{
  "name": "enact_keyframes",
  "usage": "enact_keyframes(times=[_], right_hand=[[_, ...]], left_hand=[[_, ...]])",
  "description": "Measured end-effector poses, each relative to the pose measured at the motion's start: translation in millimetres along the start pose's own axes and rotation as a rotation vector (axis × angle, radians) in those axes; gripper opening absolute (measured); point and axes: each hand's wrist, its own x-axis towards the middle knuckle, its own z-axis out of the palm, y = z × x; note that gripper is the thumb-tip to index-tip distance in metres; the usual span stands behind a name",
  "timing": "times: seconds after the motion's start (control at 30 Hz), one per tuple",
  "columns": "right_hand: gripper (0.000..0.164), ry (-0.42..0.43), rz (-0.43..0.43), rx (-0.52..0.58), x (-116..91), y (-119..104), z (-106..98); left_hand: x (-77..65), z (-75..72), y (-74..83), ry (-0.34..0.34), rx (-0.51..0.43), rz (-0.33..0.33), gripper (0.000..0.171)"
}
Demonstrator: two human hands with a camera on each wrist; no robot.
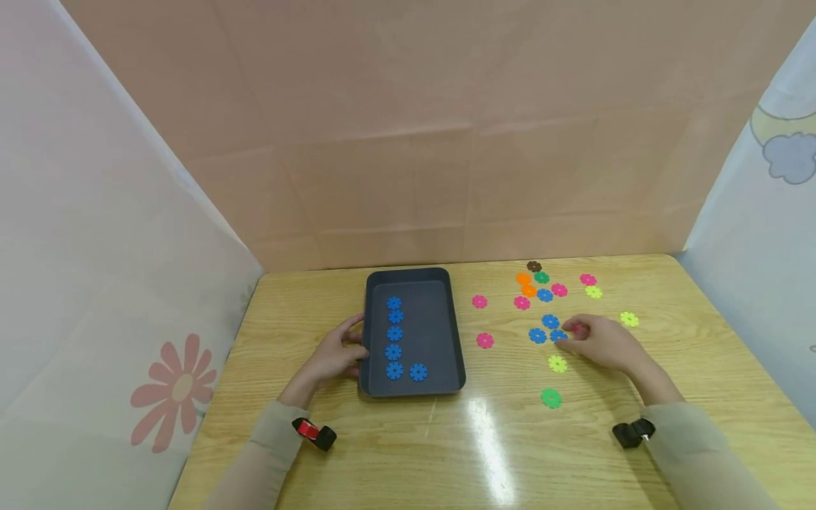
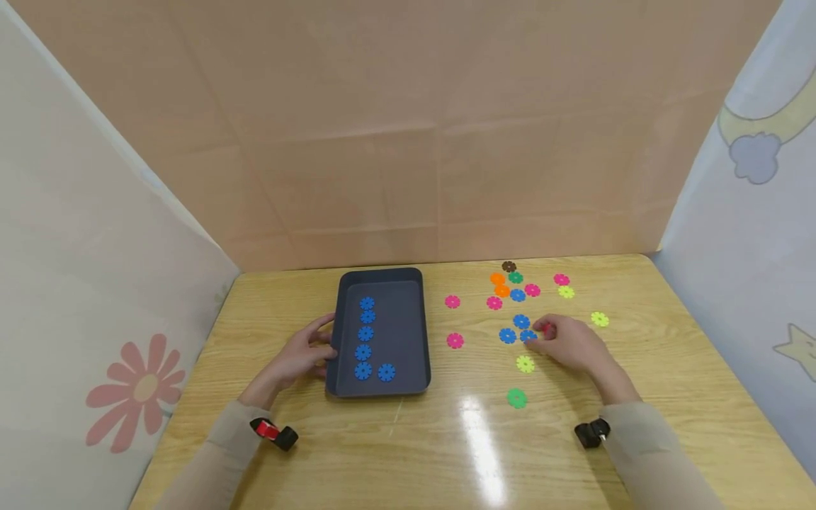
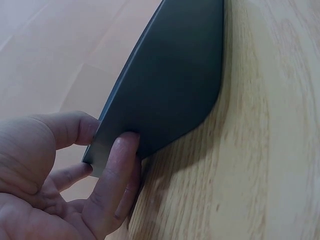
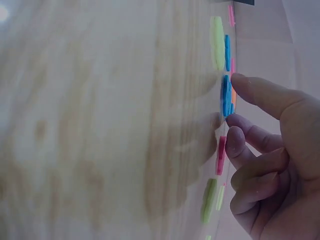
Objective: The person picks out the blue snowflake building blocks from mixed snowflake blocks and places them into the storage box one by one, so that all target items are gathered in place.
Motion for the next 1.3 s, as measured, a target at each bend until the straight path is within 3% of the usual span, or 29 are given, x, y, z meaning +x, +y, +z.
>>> enact_keyframes(times=[0.6, 0.97, 1.3], right_hand=[[0.037, -0.062, 0.001, 0.011, 6, -12, 1], [0.019, 0.016, -0.061, 0.009, 3, -14, -2], [0.017, 0.032, -0.066, 0.105, 5, -25, -3]], left_hand=[[0.4, -0.2, -0.6, 0.008, 0.003, 0.004, 0.082], [-0.4, -0.4, -0.3, -0.017, -0.029, 0.003, 0.084], [-1.3, 0.3, 2.0, -0.012, -0.016, -0.007, 0.083]])
